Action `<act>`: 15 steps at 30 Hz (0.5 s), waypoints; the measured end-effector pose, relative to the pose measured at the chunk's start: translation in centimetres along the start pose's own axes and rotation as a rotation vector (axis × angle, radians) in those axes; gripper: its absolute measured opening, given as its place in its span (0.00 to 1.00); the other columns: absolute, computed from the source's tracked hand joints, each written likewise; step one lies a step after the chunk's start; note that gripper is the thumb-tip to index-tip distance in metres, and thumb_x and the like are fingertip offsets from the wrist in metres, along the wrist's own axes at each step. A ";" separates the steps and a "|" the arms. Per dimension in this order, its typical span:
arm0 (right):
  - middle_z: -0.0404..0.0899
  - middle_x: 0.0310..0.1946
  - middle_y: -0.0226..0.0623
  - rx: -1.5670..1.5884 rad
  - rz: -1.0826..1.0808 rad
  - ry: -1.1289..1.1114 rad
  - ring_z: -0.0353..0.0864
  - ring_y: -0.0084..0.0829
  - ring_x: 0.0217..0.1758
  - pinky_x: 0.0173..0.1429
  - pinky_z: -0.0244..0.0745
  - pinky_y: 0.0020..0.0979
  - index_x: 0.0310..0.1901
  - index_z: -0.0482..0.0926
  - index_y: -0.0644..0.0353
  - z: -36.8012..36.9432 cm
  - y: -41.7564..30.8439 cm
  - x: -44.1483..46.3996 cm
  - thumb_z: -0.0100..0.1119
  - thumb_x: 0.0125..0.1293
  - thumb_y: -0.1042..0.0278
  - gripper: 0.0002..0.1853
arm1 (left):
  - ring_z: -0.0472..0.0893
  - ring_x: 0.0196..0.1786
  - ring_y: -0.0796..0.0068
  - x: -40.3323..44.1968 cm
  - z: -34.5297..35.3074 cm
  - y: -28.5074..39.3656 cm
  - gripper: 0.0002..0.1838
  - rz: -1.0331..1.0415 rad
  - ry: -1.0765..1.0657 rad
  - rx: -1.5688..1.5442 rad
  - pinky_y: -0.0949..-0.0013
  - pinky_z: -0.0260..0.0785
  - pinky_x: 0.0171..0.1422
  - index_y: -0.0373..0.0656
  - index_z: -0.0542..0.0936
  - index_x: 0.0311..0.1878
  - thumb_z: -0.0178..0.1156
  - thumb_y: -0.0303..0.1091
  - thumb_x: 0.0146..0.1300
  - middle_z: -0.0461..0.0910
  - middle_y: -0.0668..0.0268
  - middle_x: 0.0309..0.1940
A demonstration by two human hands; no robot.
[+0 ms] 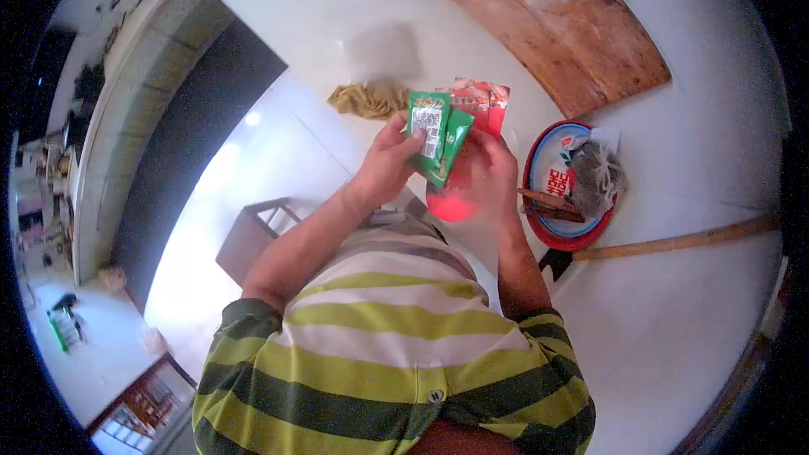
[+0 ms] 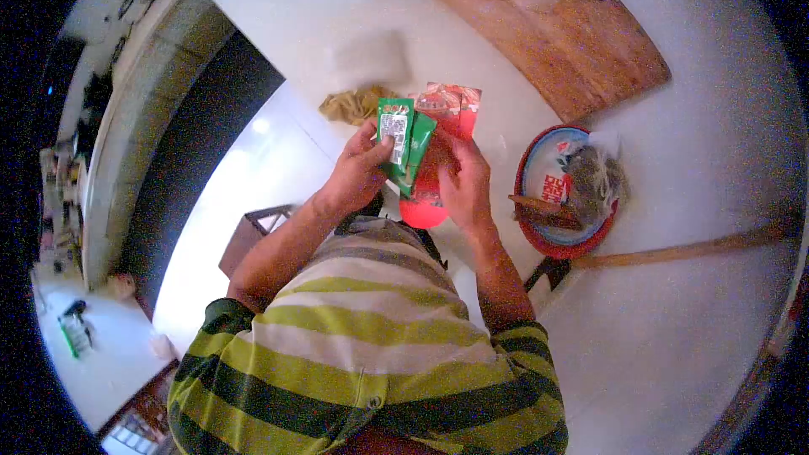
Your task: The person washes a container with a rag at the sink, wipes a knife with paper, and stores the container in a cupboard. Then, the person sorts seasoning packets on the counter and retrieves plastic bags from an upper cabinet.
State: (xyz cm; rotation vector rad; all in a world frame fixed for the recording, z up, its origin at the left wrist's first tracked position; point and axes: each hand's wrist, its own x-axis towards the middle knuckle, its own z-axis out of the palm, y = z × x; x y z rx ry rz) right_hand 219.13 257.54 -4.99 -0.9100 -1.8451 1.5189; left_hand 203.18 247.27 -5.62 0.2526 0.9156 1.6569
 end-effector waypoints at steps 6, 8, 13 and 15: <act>0.78 0.39 0.41 -0.023 -0.046 -0.120 0.80 0.32 0.44 0.51 0.75 0.35 0.46 0.79 0.66 -0.4 0.4 0.8 0.59 0.68 0.68 0.11 | 0.77 0.55 0.74 1.0 0.8 -3.0 0.15 0.118 0.081 0.027 0.65 0.71 0.62 0.40 0.70 0.61 0.50 0.26 0.73 0.77 0.64 0.53; 0.78 0.38 0.40 -0.039 -0.012 -0.103 0.80 0.30 0.44 0.50 0.74 0.33 0.46 0.80 0.66 -0.6 1.4 1.2 0.59 0.69 0.68 0.11 | 0.77 0.55 0.72 1.5 -0.2 -3.6 0.15 0.075 0.091 -0.108 0.65 0.71 0.62 0.39 0.71 0.60 0.50 0.25 0.73 0.77 0.62 0.53; 0.81 0.37 0.35 0.094 0.036 -0.032 0.79 0.23 0.41 0.48 0.74 0.29 0.46 0.80 0.68 1.2 1.0 0.7 0.57 0.71 0.68 0.11 | 0.75 0.58 0.58 -0.3 -2.9 -0.3 0.19 -0.113 -0.320 -0.620 0.57 0.62 0.69 0.43 0.77 0.37 0.46 0.49 0.70 0.80 0.56 0.49; 0.82 0.39 0.33 0.101 0.016 -0.038 0.78 0.20 0.42 0.49 0.74 0.27 0.46 0.80 0.68 1.2 1.2 0.7 0.55 0.72 0.69 0.11 | 0.75 0.56 0.57 -0.2 -3.3 -0.2 0.20 -0.175 -0.264 -0.682 0.57 0.63 0.65 0.44 0.73 0.28 0.48 0.51 0.66 0.80 0.54 0.47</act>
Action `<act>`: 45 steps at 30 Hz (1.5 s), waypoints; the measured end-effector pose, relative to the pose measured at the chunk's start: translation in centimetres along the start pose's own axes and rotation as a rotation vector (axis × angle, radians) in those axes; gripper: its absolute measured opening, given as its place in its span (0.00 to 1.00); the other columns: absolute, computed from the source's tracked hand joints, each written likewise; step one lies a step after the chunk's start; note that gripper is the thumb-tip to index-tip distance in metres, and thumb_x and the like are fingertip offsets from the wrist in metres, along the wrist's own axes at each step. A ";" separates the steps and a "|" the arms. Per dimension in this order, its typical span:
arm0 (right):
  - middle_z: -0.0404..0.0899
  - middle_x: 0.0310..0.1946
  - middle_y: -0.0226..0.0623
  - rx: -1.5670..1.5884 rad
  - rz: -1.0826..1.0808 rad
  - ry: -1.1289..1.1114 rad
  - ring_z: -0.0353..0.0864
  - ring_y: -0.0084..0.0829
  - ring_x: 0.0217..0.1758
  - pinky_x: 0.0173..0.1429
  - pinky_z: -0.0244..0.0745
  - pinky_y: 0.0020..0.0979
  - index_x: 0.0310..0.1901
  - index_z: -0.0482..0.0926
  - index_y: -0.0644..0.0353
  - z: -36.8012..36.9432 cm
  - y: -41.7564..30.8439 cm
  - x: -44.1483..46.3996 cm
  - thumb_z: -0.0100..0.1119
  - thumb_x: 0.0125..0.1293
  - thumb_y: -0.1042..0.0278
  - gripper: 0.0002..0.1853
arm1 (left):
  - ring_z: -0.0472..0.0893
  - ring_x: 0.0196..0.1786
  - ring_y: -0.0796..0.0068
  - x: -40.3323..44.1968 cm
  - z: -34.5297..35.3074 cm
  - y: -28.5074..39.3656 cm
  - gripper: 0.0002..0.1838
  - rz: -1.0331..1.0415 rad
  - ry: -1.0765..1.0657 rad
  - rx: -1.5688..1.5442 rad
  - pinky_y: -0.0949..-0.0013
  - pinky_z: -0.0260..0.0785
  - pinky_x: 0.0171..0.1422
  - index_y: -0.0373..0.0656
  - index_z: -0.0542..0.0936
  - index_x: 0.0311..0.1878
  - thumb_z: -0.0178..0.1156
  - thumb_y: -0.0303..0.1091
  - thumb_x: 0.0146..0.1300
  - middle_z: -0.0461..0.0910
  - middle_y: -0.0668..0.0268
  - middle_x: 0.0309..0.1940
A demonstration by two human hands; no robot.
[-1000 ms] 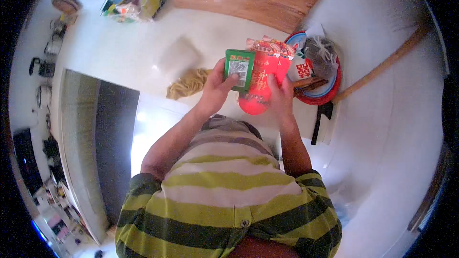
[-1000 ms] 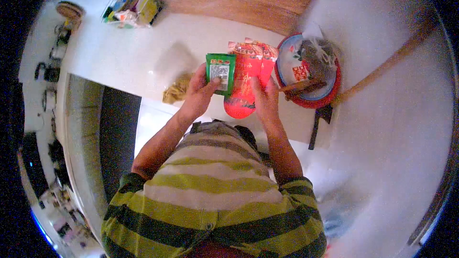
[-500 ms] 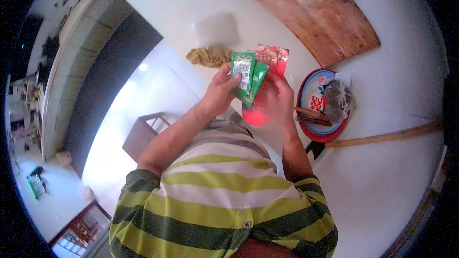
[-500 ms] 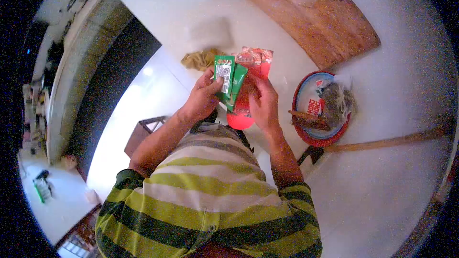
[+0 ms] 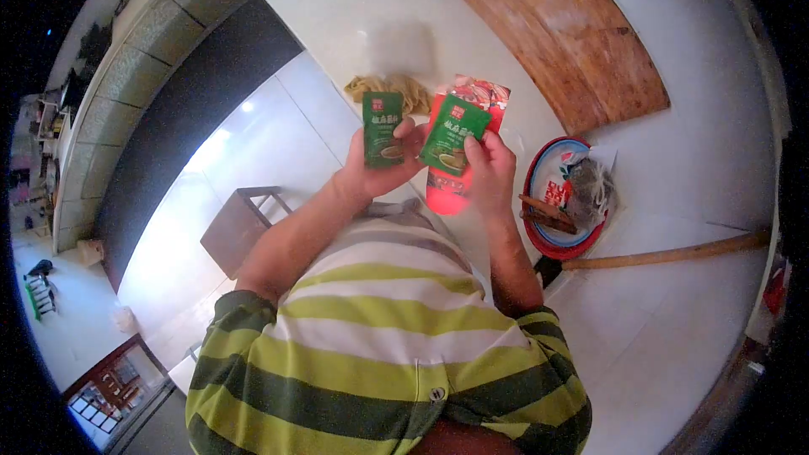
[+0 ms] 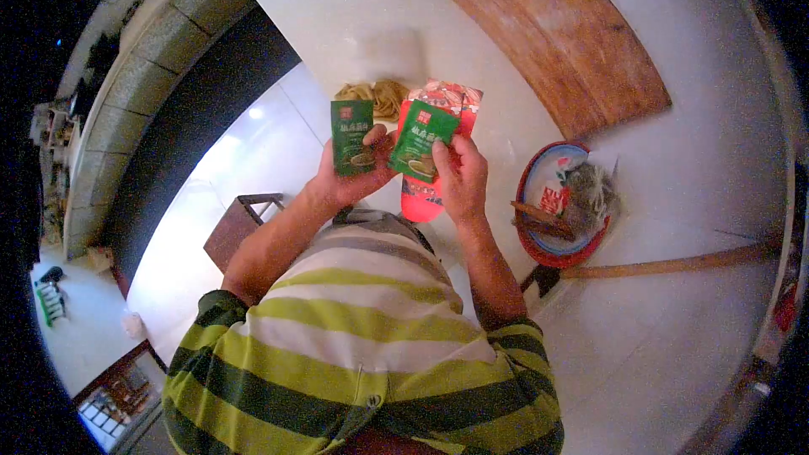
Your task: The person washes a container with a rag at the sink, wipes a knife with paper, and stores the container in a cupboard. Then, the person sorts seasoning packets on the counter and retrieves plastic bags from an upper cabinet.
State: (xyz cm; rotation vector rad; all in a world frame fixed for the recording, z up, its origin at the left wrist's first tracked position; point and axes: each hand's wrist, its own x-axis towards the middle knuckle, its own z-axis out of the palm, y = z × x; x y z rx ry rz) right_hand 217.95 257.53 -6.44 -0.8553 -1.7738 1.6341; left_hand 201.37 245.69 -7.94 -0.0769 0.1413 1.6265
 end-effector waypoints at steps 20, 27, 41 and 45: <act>0.82 0.33 0.34 -0.189 -0.165 0.062 0.77 0.22 0.35 0.42 0.74 0.29 0.45 0.79 0.66 0.0 -0.3 -0.4 0.54 0.73 0.67 0.10 | 0.72 0.64 0.56 1.1 -2.3 -0.3 0.21 -0.125 -0.224 -0.047 0.50 0.58 0.72 0.46 0.71 0.25 0.49 0.51 0.68 0.76 0.52 0.57; 0.82 0.33 0.34 -0.090 -0.195 0.037 0.77 0.21 0.36 0.43 0.74 0.29 0.44 0.79 0.66 -0.3 -0.1 -0.3 0.54 0.73 0.68 0.09 | 0.72 0.64 0.54 1.2 -2.1 -0.8 0.22 -0.086 -0.264 -0.059 0.47 0.59 0.72 0.44 0.69 0.24 0.48 0.51 0.68 0.77 0.51 0.56; 0.81 0.38 0.32 -0.005 -0.185 -0.060 0.78 0.20 0.40 0.46 0.76 0.27 0.47 0.79 0.66 -1.3 -0.9 0.2 0.54 0.74 0.69 0.10 | 0.73 0.60 0.52 1.4 -1.4 -1.6 0.19 -0.063 -0.277 -0.107 0.53 0.58 0.71 0.43 0.68 0.23 0.50 0.47 0.66 0.77 0.49 0.51; 0.81 0.38 0.32 0.004 -0.184 -0.071 0.78 0.20 0.40 0.46 0.76 0.27 0.47 0.79 0.66 -1.5 -1.1 0.0 0.54 0.74 0.69 0.10 | 0.74 0.58 0.53 1.0 -0.4 -2.1 0.19 -0.038 -0.196 -0.107 0.53 0.59 0.70 0.44 0.68 0.23 0.51 0.46 0.64 0.77 0.51 0.45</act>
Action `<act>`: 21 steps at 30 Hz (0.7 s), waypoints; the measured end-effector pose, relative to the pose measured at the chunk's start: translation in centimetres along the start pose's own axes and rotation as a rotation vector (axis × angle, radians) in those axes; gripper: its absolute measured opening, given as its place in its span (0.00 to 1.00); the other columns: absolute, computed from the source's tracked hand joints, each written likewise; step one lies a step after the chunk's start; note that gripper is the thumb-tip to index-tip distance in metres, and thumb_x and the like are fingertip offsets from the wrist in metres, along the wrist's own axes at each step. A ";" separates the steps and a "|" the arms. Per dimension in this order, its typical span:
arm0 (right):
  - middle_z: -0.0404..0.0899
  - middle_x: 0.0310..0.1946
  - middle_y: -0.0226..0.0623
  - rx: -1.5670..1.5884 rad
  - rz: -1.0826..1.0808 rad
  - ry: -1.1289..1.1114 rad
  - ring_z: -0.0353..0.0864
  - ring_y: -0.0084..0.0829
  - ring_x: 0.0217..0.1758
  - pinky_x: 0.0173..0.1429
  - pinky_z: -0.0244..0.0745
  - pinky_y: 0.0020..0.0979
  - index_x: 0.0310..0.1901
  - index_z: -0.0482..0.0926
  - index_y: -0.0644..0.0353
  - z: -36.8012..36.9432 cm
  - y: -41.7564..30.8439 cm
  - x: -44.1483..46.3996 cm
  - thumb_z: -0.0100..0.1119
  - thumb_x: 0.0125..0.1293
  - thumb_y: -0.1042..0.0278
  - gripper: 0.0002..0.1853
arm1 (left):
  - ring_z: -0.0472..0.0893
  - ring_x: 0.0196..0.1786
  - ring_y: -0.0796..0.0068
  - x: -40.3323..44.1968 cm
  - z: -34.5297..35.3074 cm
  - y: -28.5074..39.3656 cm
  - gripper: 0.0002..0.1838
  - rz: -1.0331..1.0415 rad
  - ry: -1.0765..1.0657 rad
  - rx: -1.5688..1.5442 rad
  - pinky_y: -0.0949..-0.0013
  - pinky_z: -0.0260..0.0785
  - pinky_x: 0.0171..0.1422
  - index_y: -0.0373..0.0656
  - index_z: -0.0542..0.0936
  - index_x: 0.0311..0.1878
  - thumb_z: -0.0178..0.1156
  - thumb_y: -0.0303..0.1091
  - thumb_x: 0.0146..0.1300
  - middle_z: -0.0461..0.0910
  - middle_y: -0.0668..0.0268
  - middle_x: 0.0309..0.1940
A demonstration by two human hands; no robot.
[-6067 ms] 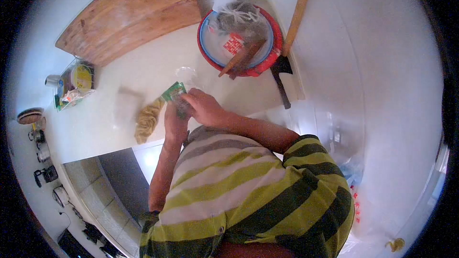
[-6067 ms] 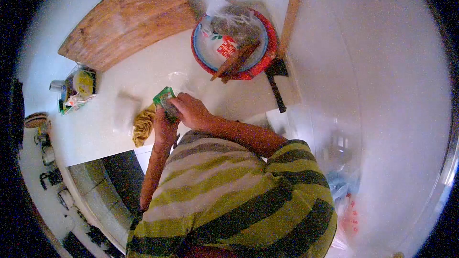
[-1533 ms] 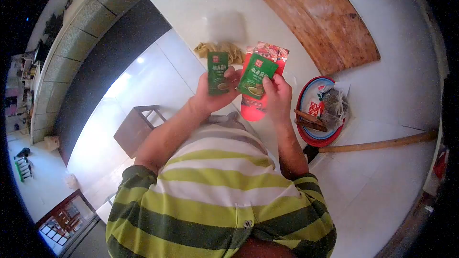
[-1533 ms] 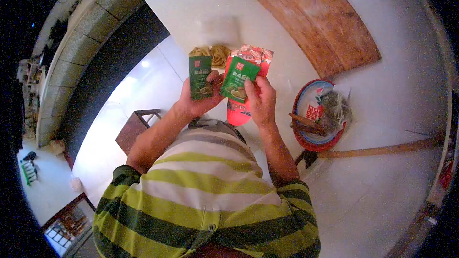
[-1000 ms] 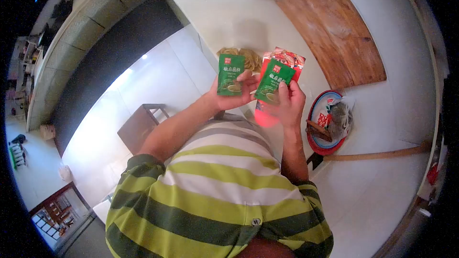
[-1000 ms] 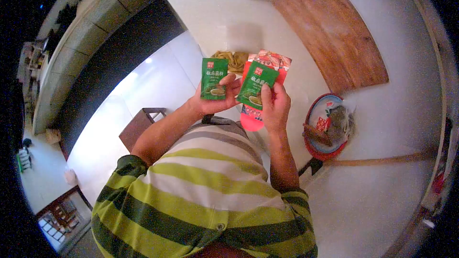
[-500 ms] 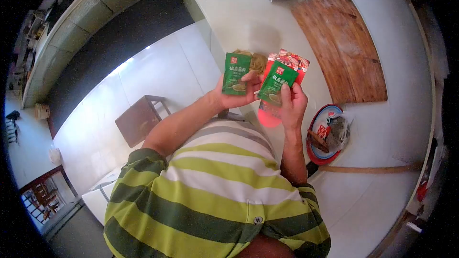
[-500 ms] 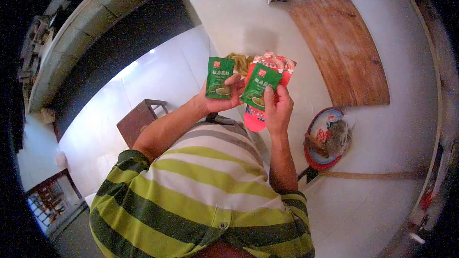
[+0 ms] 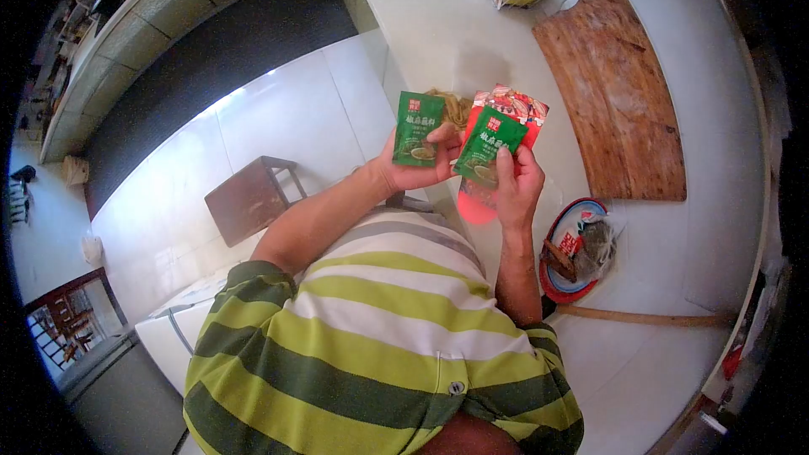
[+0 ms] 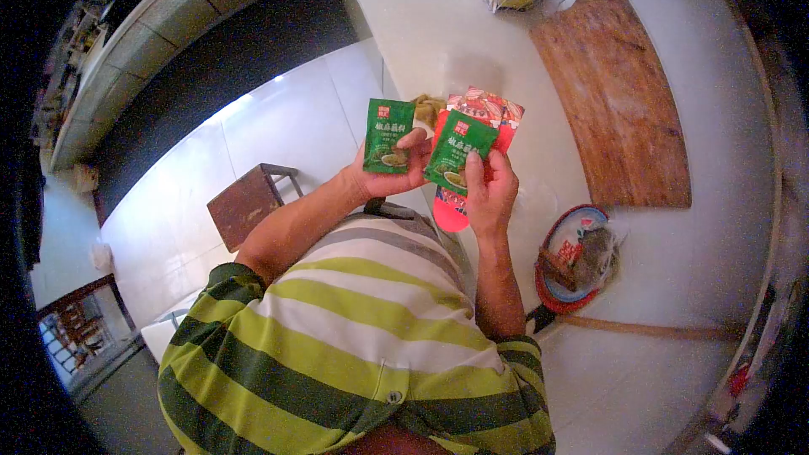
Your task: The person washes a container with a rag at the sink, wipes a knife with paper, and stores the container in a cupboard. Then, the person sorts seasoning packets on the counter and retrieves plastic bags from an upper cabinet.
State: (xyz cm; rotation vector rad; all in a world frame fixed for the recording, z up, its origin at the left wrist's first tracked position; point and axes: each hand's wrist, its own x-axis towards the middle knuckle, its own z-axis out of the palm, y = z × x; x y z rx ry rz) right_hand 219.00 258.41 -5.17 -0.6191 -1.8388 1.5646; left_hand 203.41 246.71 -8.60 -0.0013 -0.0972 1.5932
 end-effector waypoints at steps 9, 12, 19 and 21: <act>0.81 0.39 0.33 -0.010 0.003 -0.025 0.78 0.20 0.40 0.46 0.76 0.28 0.48 0.79 0.66 -0.7 -0.2 -0.3 0.54 0.73 0.69 0.10 | 0.75 0.54 0.55 0.0 0.2 -1.0 0.19 0.022 -0.002 -0.039 0.53 0.59 0.69 0.43 0.69 0.23 0.52 0.47 0.63 0.76 0.56 0.36; 0.81 0.39 0.33 -0.004 -0.002 -0.025 0.78 0.21 0.40 0.46 0.76 0.28 0.48 0.79 0.66 -0.8 0.1 -0.3 0.54 0.73 0.69 0.10 | 0.75 0.55 0.55 0.0 0.2 -1.0 0.19 0.000 -0.060 -0.066 0.54 0.59 0.70 0.43 0.69 0.23 0.52 0.48 0.63 0.77 0.55 0.38; 0.81 0.38 0.32 0.029 0.045 -0.021 0.78 0.21 0.40 0.46 0.76 0.27 0.48 0.79 0.66 -0.4 -0.7 0.5 0.55 0.73 0.69 0.10 | 0.74 0.59 0.53 0.8 -0.4 -0.2 0.22 0.003 -0.056 -0.066 0.51 0.59 0.73 0.43 0.68 0.23 0.50 0.50 0.66 0.78 0.49 0.48; 0.81 0.38 0.32 -0.060 0.008 -0.015 0.78 0.21 0.41 0.47 0.75 0.27 0.48 0.79 0.66 -0.5 -0.7 0.4 0.55 0.72 0.69 0.10 | 0.74 0.59 0.53 0.8 -0.4 -0.3 0.23 0.006 -0.043 -0.070 0.50 0.59 0.73 0.43 0.68 0.23 0.49 0.50 0.67 0.78 0.48 0.50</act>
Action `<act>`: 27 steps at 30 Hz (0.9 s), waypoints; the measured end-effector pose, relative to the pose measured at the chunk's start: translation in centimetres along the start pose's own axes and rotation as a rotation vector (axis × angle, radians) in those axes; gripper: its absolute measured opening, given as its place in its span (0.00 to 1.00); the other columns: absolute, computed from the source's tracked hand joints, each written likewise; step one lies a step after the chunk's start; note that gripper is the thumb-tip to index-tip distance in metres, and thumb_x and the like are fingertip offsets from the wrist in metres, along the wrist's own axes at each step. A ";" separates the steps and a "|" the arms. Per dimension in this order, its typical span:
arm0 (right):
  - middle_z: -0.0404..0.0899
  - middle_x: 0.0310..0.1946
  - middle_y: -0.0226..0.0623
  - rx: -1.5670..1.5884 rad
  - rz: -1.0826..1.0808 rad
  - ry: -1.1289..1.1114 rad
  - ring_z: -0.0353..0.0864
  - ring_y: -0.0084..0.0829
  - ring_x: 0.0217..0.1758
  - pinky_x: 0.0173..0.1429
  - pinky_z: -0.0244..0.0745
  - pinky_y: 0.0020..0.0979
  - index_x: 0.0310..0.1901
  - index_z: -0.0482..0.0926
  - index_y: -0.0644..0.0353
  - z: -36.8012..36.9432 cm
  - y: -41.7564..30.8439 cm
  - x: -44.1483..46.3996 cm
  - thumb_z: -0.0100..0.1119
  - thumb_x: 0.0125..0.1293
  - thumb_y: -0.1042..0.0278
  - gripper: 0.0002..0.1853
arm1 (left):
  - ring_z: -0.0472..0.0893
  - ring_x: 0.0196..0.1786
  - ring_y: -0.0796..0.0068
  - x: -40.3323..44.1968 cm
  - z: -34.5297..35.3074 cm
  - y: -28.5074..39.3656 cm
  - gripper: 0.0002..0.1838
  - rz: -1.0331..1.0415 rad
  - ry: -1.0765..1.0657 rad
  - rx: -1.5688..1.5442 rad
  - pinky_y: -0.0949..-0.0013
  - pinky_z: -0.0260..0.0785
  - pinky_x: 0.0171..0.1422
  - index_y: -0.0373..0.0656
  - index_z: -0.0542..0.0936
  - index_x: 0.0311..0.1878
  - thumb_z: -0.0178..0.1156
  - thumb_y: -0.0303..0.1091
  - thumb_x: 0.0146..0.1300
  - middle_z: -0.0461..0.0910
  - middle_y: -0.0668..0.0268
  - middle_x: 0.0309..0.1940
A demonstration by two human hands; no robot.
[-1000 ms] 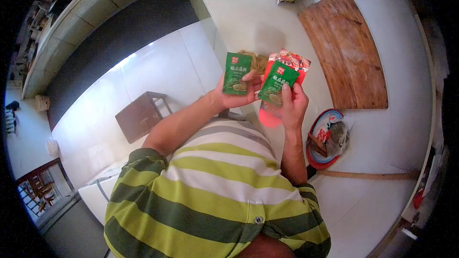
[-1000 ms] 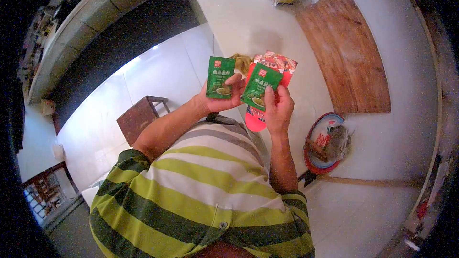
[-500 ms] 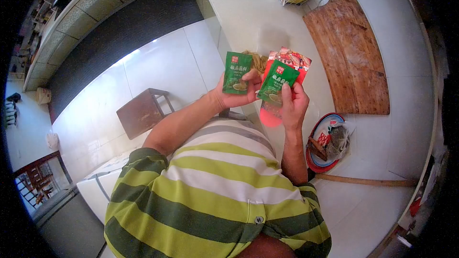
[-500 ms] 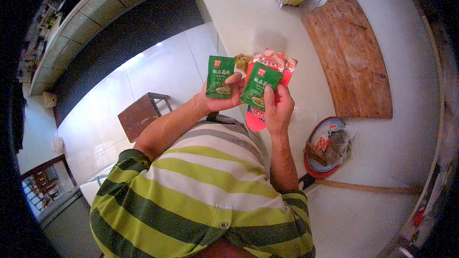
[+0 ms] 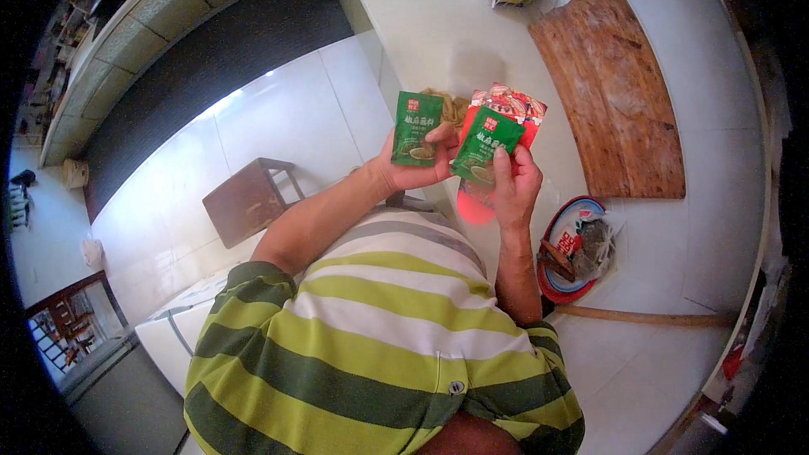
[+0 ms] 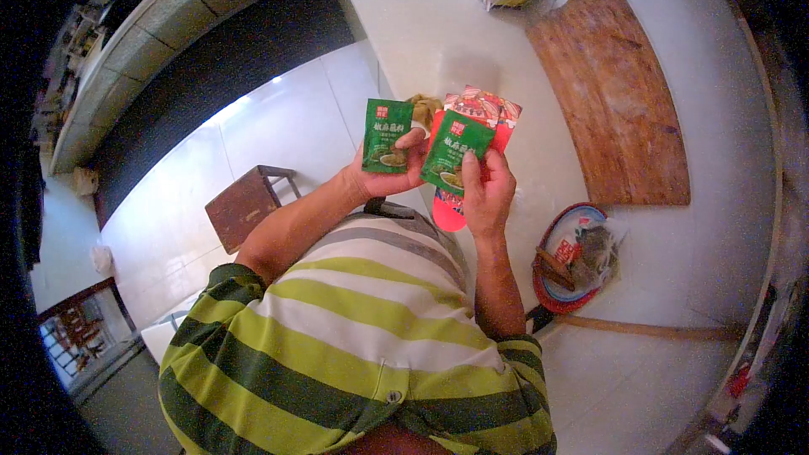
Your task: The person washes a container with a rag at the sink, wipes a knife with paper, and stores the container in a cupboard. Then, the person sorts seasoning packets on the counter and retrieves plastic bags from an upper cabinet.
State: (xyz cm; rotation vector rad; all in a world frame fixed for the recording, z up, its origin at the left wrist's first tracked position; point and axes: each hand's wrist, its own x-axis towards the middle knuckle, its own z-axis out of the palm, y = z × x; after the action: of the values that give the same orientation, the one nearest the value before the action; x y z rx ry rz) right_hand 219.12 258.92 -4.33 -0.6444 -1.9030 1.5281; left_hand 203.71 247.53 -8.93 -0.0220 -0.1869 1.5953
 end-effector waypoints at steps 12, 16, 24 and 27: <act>0.81 0.40 0.34 -0.026 0.055 0.024 0.78 0.23 0.42 0.49 0.75 0.28 0.47 0.80 0.66 0.3 -0.6 -0.1 0.57 0.71 0.70 0.10 | 0.73 0.50 0.59 0.1 1.6 0.0 0.24 0.006 0.097 -0.014 0.54 0.62 0.69 0.43 0.66 0.22 0.48 0.51 0.67 0.74 0.59 0.36; 0.82 0.40 0.34 -0.035 0.081 0.036 0.79 0.23 0.43 0.49 0.75 0.28 0.47 0.80 0.66 0.2 -0.2 0.0 0.58 0.70 0.69 0.10 | 0.73 0.47 0.62 0.1 1.5 0.1 0.22 0.001 0.083 -0.012 0.57 0.64 0.66 0.43 0.65 0.22 0.47 0.49 0.67 0.73 0.63 0.30; 0.85 0.37 0.37 -0.009 0.088 0.187 0.83 0.26 0.37 0.44 0.78 0.30 0.44 0.81 0.67 2.2 -0.4 0.1 0.72 0.59 0.69 0.14 | 0.77 0.50 0.64 0.2 -1.3 0.9 0.21 0.044 0.035 0.071 0.58 0.65 0.68 0.40 0.75 0.33 0.48 0.49 0.71 0.78 0.60 0.38; 0.85 0.37 0.37 -0.078 0.063 0.197 0.83 0.27 0.39 0.46 0.78 0.31 0.44 0.81 0.67 1.8 1.3 0.3 0.73 0.58 0.69 0.15 | 0.77 0.56 0.65 0.0 0.0 -0.2 0.20 0.102 0.170 0.064 0.57 0.63 0.70 0.43 0.78 0.51 0.46 0.49 0.73 0.80 0.61 0.50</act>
State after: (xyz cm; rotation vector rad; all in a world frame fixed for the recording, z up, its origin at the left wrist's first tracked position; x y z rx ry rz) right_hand 217.61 258.19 -5.83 -0.8644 -1.8144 1.3787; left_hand 203.89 247.53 -8.87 -0.1189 -0.0027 1.6914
